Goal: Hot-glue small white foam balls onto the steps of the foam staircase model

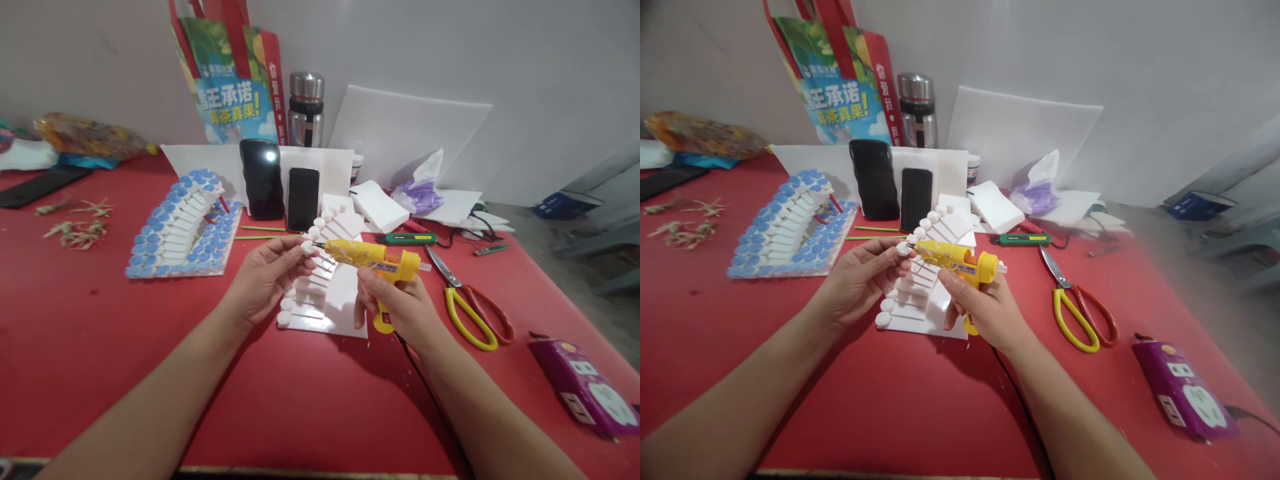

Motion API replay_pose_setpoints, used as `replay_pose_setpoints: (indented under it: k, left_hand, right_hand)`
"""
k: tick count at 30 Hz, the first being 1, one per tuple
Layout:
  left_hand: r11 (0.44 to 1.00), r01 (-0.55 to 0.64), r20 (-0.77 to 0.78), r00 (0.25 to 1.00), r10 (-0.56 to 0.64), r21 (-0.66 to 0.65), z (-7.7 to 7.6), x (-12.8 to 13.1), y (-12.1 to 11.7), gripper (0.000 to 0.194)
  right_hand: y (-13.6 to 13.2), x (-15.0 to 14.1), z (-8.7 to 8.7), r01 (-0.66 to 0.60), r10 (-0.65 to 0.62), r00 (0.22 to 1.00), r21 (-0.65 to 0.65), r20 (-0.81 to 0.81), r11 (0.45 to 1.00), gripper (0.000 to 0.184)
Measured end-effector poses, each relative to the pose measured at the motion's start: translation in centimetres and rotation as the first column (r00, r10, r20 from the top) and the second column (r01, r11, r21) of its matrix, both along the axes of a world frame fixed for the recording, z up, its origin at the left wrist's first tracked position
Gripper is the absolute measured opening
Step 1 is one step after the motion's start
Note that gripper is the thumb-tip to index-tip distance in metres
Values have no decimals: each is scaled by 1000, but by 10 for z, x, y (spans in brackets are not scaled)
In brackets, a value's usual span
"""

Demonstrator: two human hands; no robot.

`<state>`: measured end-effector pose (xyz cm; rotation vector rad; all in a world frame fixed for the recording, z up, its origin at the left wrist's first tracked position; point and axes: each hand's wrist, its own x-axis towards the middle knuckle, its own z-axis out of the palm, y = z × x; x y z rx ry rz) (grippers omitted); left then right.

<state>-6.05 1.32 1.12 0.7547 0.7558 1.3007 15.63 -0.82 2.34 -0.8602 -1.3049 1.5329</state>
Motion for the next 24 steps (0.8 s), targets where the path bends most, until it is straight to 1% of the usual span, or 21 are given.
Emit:
replay_pose_setpoints:
  k: [9, 12, 16, 20, 24]
  left_hand:
    - [1000, 11, 6, 1000, -11, -10, 0, 1, 1, 29]
    - [1000, 12, 8, 1000, -12, -16, -1, 1, 1, 29]
    - [1000, 7, 7, 1000, -7, -30, -1, 0, 0, 30]
    - [1000, 13, 15, 1000, -12, -28, 0, 0, -1, 30]
    - [1000, 16, 14, 1000, -16, -21, 1, 0, 0, 31]
  right_hand:
    - [-1, -2, -4, 3, -3, 1000, 8, -24, 1000, 47]
    - [-3, -1, -3, 23, -23, 1000, 7, 12, 1000, 47]
    - [-3, 2, 0, 27, -34, 992, 60, 125, 998, 41]
    - [-3, 2, 2, 0, -7, 996, 82, 91, 997, 32]
    - [-6, 1, 4, 36, -41, 996, 68, 81, 997, 28]
